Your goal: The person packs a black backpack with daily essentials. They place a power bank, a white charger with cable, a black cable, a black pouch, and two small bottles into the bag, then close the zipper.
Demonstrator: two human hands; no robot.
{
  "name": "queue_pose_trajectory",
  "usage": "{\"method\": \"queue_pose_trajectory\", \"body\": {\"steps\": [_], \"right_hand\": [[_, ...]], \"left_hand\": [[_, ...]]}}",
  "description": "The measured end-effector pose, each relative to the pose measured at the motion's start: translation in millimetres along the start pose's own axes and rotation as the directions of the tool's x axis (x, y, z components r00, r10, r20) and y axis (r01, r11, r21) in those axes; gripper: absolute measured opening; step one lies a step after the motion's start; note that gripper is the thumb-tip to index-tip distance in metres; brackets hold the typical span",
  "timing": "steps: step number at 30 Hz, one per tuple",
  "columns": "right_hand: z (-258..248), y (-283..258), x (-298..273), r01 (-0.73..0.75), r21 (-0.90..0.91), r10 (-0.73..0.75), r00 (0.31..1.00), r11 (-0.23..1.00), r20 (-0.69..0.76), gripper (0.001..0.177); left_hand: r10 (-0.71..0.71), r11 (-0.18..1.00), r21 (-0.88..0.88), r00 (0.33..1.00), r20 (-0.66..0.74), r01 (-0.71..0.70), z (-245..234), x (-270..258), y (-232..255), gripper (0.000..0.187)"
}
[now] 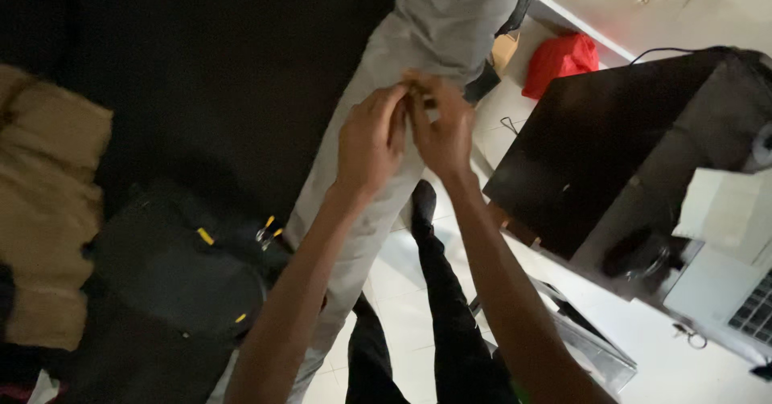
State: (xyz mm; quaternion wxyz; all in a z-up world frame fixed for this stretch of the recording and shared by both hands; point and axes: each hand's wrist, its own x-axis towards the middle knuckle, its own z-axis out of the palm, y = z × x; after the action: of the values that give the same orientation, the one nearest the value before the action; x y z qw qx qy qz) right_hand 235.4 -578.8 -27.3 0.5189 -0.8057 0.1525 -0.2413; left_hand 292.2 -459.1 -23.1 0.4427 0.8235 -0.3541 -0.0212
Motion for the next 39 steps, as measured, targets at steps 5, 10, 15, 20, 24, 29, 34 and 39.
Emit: {"method": "queue_pose_trajectory", "body": {"steps": [5,10,15,20,24,29,34,39], "right_hand": [[46.0,-88.7,-64.6,0.159,-0.032,-0.158,0.987,0.987,0.024,0.024],[105.7,-156.4,-133.5,0.235,0.032,-0.238,0.964,0.971,0.116,0.026],[150.5,-198.7,-181.3,0.333,0.074,-0.34,0.897,0.94,0.283,0.027],[176.4,-215.0,-219.5,0.25,0.045,-0.242,0.849,0.967,0.47,0.024],[197.6,-195.5,-239.9,0.262,0.022,-0.23,0.802,0.965,0.551,0.024],[210.0,-124.5,-258.6,0.146,-0.079,-0.067,0.787,0.986,0.613,0.029],[214.7,-42.9,-287.5,0.189,-0.293,0.067,0.727,0.937,0.683,0.029],[223.5,-7.3,-322.3,0.198,-0.36,0.053,0.812,0.912,0.581,0.034]], "left_hand": [[0.043,0.994,0.101,0.995,-0.092,-0.033,-90.0,-79.3,12.8,0.025],[0.091,0.981,0.182,0.98,-0.174,-0.058,-188.8,-173.1,10.0,0.025],[0.01,0.984,0.176,0.969,-0.245,0.034,-251.9,-244.2,0.4,0.018],[-0.14,0.987,0.033,0.949,-0.284,0.155,-278.3,-304.3,-12.0,0.017],[-0.116,0.984,0.083,0.925,-0.362,0.156,-273.2,-343.3,-34.1,0.017],[-0.276,0.956,-0.007,0.896,-0.347,0.292,-236.7,-381.4,-77.7,0.016],[-0.429,0.887,0.071,0.869,-0.247,0.457,-170.4,-402.9,-109.4,0.013],[-0.421,0.82,0.371,0.898,-0.127,0.437,-128.1,-417.2,-129.5,0.032]]}}
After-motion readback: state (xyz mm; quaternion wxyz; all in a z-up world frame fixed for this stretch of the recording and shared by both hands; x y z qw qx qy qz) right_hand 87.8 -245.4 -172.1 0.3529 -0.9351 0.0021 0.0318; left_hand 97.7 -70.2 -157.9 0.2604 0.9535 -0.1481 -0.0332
